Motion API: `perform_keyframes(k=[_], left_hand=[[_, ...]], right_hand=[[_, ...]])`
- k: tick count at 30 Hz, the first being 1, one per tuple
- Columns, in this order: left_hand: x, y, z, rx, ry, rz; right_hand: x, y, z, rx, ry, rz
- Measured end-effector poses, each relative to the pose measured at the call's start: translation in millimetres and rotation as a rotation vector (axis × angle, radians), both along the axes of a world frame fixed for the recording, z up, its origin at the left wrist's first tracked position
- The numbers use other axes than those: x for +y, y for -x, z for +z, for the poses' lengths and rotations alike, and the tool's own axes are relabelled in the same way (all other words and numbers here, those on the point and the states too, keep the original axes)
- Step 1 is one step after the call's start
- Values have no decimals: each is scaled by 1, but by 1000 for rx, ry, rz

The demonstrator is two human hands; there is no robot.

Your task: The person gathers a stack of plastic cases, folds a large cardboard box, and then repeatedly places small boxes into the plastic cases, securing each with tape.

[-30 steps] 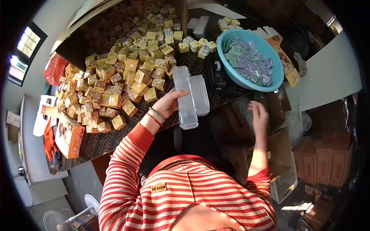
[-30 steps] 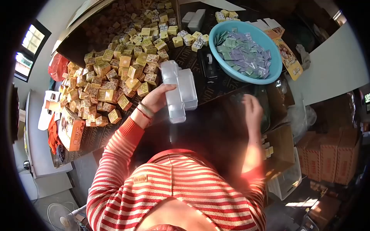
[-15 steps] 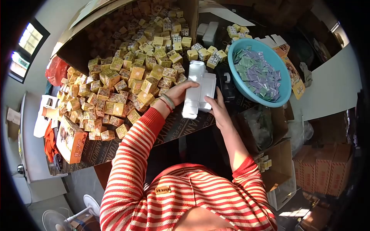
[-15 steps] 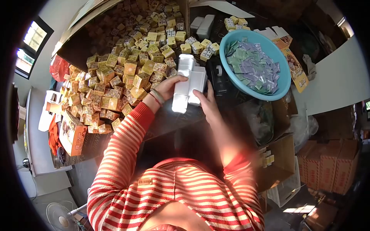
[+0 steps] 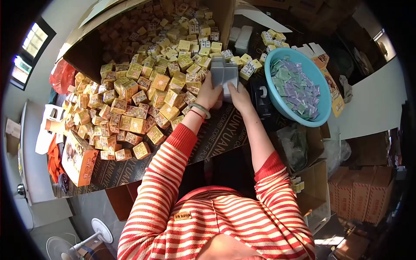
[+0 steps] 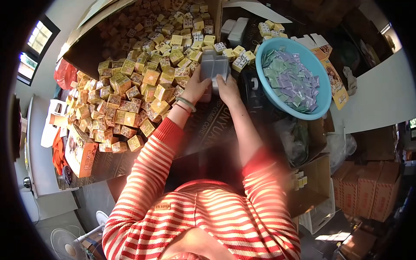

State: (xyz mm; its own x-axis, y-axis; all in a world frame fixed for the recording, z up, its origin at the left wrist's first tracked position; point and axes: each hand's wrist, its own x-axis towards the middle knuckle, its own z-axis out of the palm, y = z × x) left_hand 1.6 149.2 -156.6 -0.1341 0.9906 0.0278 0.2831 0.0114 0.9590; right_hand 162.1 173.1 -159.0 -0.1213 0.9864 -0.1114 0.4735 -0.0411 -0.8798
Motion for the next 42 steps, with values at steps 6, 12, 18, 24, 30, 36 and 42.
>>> perform_keyframes(k=[6,12,18,24,30,36,42], left_hand=[[-3,-7,8,-322,39,22],[-7,-7,23,-402,66,16],[-29,-12,36,-338,-183,141],[-114,-30,16,-373,-289,157],[-113,-23,-12,-721,283,43],[-97,-5,-20,-752,176,170],[-138,-2,-17,-434,-1,30]], right_hand=[[11,-12,-3,-248,-125,-30],[28,-8,28,206,300,-133],[17,-10,54,539,150,-181],[-67,-49,96,674,-27,-166],[-177,-80,20,638,113,-277],[-198,-46,6,718,274,-382],[-143,-30,-25,613,420,-213]])
